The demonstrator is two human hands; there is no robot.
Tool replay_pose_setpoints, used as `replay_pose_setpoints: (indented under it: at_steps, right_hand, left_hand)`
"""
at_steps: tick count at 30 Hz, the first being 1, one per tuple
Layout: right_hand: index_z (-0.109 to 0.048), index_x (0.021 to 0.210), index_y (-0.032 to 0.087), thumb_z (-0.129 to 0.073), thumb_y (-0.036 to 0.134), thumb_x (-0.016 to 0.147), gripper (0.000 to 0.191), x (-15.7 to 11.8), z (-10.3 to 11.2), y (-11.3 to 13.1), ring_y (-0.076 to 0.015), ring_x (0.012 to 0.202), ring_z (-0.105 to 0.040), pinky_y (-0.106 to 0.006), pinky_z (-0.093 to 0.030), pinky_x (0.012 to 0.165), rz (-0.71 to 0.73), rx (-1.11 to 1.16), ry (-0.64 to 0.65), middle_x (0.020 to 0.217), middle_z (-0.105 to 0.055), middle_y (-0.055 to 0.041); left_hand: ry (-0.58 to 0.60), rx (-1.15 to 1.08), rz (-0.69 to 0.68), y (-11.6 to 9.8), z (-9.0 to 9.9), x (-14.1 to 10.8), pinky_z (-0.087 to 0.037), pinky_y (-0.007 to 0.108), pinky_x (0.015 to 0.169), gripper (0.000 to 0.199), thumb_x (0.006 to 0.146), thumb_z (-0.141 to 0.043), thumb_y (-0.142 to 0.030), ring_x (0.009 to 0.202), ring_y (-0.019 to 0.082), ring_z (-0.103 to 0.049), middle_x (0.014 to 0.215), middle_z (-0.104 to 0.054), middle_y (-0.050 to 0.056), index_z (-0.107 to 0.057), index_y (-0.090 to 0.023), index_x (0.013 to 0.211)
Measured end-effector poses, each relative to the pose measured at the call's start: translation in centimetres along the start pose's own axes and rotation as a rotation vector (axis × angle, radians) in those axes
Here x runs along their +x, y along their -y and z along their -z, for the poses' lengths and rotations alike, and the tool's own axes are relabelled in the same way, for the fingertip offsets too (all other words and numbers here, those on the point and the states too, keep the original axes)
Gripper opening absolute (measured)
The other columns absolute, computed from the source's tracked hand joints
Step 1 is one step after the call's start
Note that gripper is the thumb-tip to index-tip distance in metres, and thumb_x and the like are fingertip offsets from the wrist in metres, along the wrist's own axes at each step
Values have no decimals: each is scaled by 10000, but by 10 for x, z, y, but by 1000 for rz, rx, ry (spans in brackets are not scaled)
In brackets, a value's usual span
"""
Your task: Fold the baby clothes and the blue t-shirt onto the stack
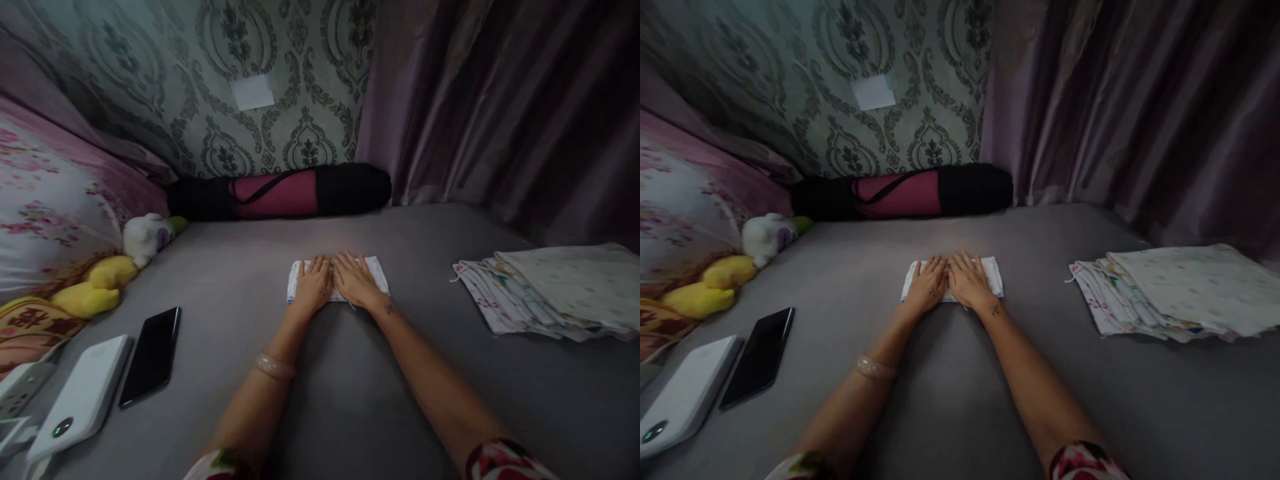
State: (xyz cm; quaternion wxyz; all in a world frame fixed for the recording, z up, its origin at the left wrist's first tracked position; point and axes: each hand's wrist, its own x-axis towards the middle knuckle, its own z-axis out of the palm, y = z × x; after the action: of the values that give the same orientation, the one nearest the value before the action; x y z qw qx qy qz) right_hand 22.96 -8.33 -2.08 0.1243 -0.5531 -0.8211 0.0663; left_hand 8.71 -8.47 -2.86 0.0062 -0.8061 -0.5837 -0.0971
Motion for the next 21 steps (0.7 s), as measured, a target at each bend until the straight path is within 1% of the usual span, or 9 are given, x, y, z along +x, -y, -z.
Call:
replay_pose_setpoints:
  at_steps: [2, 5, 8, 15, 18, 21]
  right_hand:
    - [-392, 1432, 79, -212, 292, 962, 547, 0, -5, 1, -224, 1423, -221, -435, -100, 1165, 23, -22, -42, 1510, -354, -109]
    - [-404, 1425, 77, -232, 291, 958, 541, -1, -13, 1, -224, 1408, -258, -412, -149, 1159, 9, -9, -31, 1495, -382, -107]
    - [-404, 1425, 83, -246, 289, 954, 537, 0, -17, 0, -227, 1399, -273, -414, -150, 1159, 0, 9, -34, 1492, -388, -104]
    - [-399, 1427, 87, -252, 286, 956, 532, 2, -15, -3, -227, 1394, -278, -413, -141, 1159, 1, 28, -18, 1488, -395, -101]
    - [-368, 1446, 90, -232, 307, 968, 542, 1, -11, -4, -224, 1412, -245, -414, -141, 1161, -1, 36, 19, 1514, -351, -97]
    - [-336, 1459, 72, -231, 347, 974, 567, -2, -7, -6, -238, 1432, -192, -436, -115, 1164, -31, 8, -5, 1540, -288, -118]
  left_hand:
    - [-12, -6, -4, 1, -5, 1, -197, 463, 1164, 497, 980, -218, -300, 1402, 222, -304, 1488, -400, 90, -382, -146, 1423]
    - [23, -12, -1, 3, -12, 1, -221, 450, 1157, 505, 980, -222, -308, 1397, 234, -314, 1486, -405, 81, -378, -138, 1428]
    - [27, -3, 9, 4, -16, 2, -221, 454, 1155, 505, 978, -222, -315, 1396, 238, -315, 1486, -406, 68, -375, -160, 1434]
    - [34, 9, 28, 3, -12, 4, -240, 454, 1145, 503, 978, -224, -325, 1381, 241, -340, 1478, -418, 79, -390, -163, 1424]
    - [43, 3, -4, 4, -8, 4, -249, 448, 1141, 497, 981, -230, -323, 1378, 239, -346, 1476, -420, 88, -400, -148, 1413]
    - [24, 4, 3, 4, -5, 3, -230, 460, 1148, 518, 988, -202, -356, 1389, 238, -328, 1485, -403, 102, -384, -138, 1422]
